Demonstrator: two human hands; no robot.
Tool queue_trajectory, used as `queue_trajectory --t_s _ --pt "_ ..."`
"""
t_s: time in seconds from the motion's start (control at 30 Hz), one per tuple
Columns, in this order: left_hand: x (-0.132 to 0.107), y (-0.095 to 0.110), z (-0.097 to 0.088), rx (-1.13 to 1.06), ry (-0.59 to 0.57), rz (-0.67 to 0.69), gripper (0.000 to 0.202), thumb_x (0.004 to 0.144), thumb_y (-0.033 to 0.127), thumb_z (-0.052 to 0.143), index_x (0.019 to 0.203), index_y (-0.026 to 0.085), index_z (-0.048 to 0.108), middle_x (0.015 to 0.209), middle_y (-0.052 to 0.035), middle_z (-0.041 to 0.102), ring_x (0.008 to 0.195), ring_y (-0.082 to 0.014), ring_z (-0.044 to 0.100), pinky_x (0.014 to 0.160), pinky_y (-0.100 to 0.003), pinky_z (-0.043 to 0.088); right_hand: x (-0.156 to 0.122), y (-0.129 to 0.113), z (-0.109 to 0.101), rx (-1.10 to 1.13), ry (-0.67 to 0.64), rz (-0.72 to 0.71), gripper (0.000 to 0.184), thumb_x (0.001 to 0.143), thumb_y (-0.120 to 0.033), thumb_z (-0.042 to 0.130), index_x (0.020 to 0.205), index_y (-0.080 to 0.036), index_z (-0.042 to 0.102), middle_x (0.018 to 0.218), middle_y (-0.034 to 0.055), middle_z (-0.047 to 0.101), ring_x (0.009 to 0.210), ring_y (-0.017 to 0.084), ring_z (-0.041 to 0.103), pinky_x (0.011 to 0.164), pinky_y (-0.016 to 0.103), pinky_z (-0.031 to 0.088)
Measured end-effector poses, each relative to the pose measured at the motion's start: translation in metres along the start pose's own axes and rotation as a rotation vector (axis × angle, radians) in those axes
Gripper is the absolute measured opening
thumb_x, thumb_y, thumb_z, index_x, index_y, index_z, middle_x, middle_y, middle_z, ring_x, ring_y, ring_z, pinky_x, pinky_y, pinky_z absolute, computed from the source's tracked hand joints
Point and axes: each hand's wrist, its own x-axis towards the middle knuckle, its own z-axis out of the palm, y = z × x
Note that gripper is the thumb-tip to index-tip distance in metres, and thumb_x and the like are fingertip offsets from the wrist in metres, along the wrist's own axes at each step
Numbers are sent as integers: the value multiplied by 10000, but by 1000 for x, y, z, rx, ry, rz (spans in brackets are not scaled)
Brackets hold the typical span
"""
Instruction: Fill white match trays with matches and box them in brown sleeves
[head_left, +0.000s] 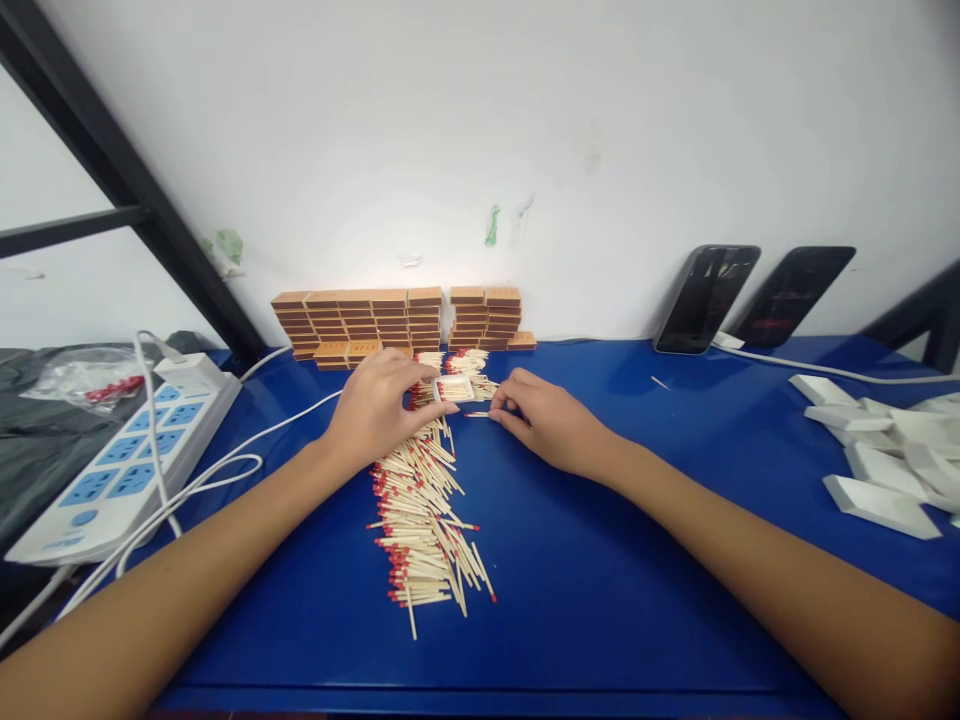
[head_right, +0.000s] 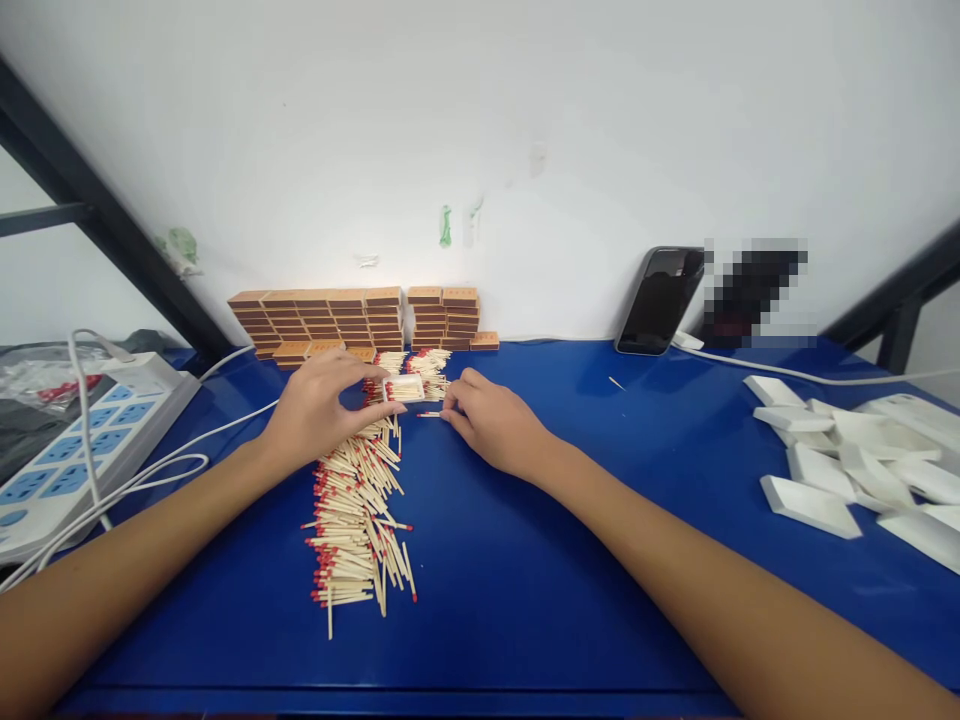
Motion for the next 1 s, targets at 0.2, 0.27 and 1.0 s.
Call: queue_trajectory --t_s 0.2,0.27,1.0 --pt "0 -2 0 45 -16 -11 425 846 546 752 1021 160 723 877 -75 715 832 -235 637 780 -377 500 0 5 -11 -43 -95 56 87 994 -243 551 941 -204 608 995 53 600 822 181 593 756 302 436" --pt "0 -2 0 51 -21 -9 418 846 540 755 1020 161 722 872 -72 711 829 -234 634 774 -375 497 0 5 -12 -52 -111 72 101 1000 -228 535 929 -203 602 982 54 606 816 180 597 753 298 434" --pt "1 1 -1 38 -10 30 423 853 539 747 1031 157 721 878 -76 722 847 -239 644 791 -386 500 0 -2 2 -19 -46 8 78 1002 -225 547 979 -202 619 981 45 599 795 167 586 732 294 435"
